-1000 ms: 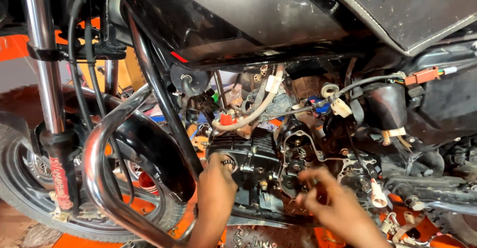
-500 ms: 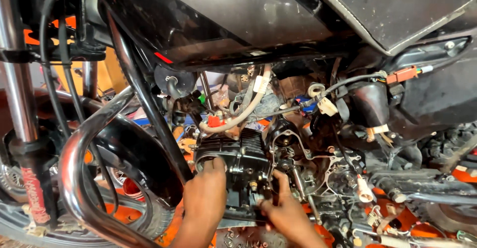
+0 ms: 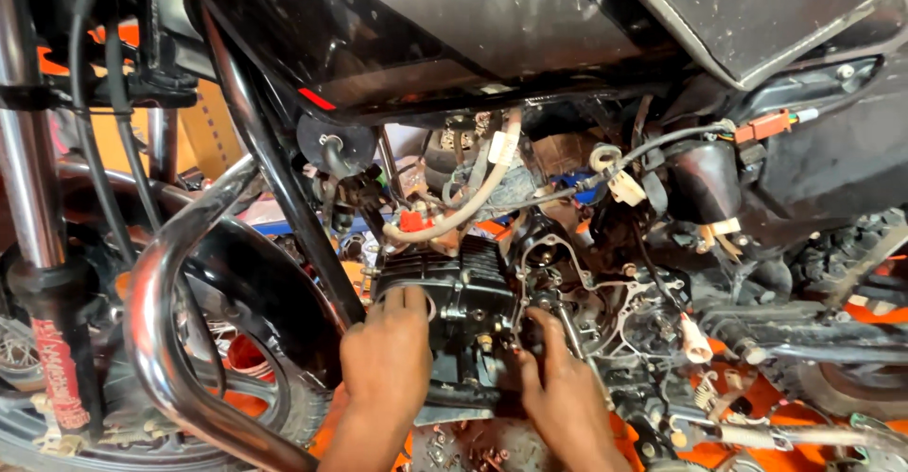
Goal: The person works on a motorcycle engine still mounted in the frame, using a wrench to loosen and tighten fasteners on the cylinder area. They handle small bolts and parts by hand, pick components from the work surface, and reposition around the frame to reach different sides of the engine.
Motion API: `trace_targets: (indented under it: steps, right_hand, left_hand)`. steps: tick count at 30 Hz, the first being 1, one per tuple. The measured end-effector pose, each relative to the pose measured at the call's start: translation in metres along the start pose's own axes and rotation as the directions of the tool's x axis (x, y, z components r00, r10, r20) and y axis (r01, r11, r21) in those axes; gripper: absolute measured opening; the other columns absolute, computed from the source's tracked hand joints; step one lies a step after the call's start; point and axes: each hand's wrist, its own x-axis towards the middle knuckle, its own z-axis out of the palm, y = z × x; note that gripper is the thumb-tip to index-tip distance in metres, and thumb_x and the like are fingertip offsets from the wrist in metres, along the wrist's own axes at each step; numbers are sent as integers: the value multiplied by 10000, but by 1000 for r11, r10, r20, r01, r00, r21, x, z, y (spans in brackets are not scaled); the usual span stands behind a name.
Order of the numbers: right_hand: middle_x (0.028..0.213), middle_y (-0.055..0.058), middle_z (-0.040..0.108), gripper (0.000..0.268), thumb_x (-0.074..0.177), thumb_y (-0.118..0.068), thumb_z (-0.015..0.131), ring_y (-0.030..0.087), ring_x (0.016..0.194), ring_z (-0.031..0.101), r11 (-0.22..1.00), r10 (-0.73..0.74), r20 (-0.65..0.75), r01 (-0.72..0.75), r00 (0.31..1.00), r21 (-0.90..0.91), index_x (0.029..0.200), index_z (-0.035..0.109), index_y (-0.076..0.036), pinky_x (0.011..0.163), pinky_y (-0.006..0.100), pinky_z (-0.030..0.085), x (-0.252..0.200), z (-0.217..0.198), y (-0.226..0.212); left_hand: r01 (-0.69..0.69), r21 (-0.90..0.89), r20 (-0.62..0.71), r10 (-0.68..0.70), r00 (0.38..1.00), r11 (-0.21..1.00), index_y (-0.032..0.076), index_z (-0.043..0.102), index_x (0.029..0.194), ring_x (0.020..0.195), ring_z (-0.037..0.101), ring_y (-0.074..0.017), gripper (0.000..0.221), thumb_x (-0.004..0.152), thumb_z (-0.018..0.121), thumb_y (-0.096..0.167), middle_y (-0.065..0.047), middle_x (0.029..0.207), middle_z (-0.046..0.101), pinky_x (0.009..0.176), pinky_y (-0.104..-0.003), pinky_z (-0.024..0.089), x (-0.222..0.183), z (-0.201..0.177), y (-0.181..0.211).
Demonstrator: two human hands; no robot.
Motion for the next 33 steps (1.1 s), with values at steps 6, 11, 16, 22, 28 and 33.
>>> trace_targets:
  steps: [6,11,16,22,28,33]
  right_hand:
    - [769,179,753,581,904,-151,647,309,619,699,882,21,69,-50,997,468,1417,395,-255,610,482,572,16,45,29]
    - [870,173,770,641,971,-194,585,340,661,706,996,90,147,-93,985,16,1518,273,-310,651,496,600,9,13,1]
    - [843,223,773,750,1013,-314,565,381,725,722,941,223,162,-169,961,-292,1602,99,-302,772,502,604,1,-4,-3]
    - [758,100,792,678,892,-177,705,191,662,743,911,75,186,-143,980,387,1469,366,-280,625,378,586,8,13,10]
    - [716,87,616,689,885,-148,706,215,554,514,651,45,339,-284,940,703,1486,385,-249,504,402,412,22,40,35]
    - [739,153,754,611,916,-237,662,359,659,717,987,125,147,-138,981,81,1445,370,-328,695,494,537,13,14,13]
  left_hand:
    - [-24,71,-50,27,998,997,141,594,917,826,711,-205,237,713,701,86,-23,867,672,634,-350,552,4,1,-1]
    - [-48,139,-27,52,998,989,141,600,912,784,710,-207,156,787,694,141,-21,822,673,623,-358,538,1,17,2]
    - [-49,104,-48,54,997,993,156,603,904,788,713,-203,181,753,697,123,-9,826,672,637,-355,535,3,-2,-5]
    - [-11,105,-3,11,1000,994,145,616,922,797,730,-219,189,769,722,116,-28,827,711,672,-388,547,2,9,-1]
    - [23,59,112,-30,993,998,139,606,973,781,747,-211,248,764,737,119,-36,874,716,569,-354,580,7,3,-4]
    - [14,70,13,-15,1000,997,149,593,928,773,743,-196,250,732,745,120,-18,854,705,575,-342,577,7,-4,-2]
